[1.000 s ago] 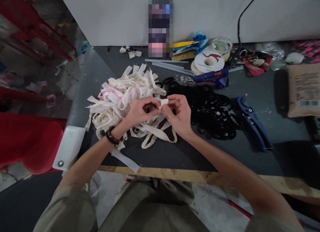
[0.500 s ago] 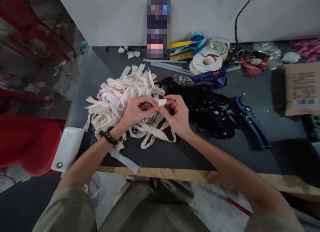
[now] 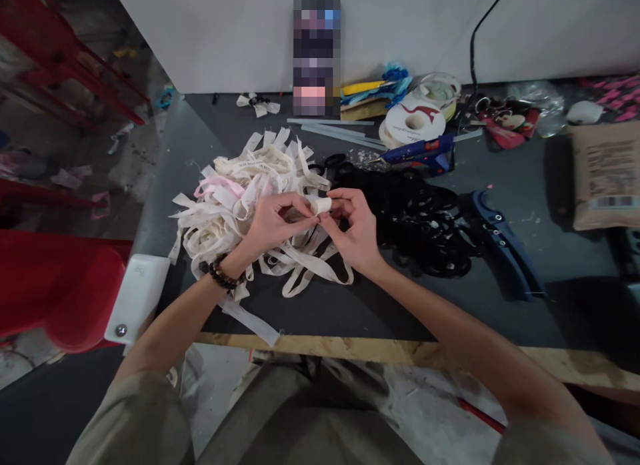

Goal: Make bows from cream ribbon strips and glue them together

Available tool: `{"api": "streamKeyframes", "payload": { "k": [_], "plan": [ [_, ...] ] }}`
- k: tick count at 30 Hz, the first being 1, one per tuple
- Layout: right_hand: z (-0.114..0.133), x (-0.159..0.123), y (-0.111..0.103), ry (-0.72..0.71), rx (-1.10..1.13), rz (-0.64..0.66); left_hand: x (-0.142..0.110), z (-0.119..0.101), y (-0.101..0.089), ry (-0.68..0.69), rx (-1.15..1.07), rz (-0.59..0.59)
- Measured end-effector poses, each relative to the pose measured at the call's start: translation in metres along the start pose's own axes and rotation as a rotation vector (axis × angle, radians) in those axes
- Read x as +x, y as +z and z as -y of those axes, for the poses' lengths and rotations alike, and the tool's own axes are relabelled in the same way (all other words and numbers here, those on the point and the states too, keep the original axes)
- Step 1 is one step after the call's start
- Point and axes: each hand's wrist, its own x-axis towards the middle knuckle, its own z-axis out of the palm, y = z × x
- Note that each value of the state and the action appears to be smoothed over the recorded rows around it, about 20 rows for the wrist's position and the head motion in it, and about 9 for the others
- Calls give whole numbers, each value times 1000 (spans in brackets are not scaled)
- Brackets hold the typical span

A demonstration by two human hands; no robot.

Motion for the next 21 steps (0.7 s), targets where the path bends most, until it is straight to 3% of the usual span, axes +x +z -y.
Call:
{"api": "streamKeyframes", "payload": {
  "k": [7, 14, 21],
  "plan": [
    [4, 0, -1, -12, -20, 33, 2, -5, -1, -67, -84, -10],
    [5, 0, 0, 17, -24, 24, 4, -3, -6, -162, -152, 70],
    [2, -1, -1, 4, -20, 31, 3, 1, -9, -156, -139, 42]
  ]
}}
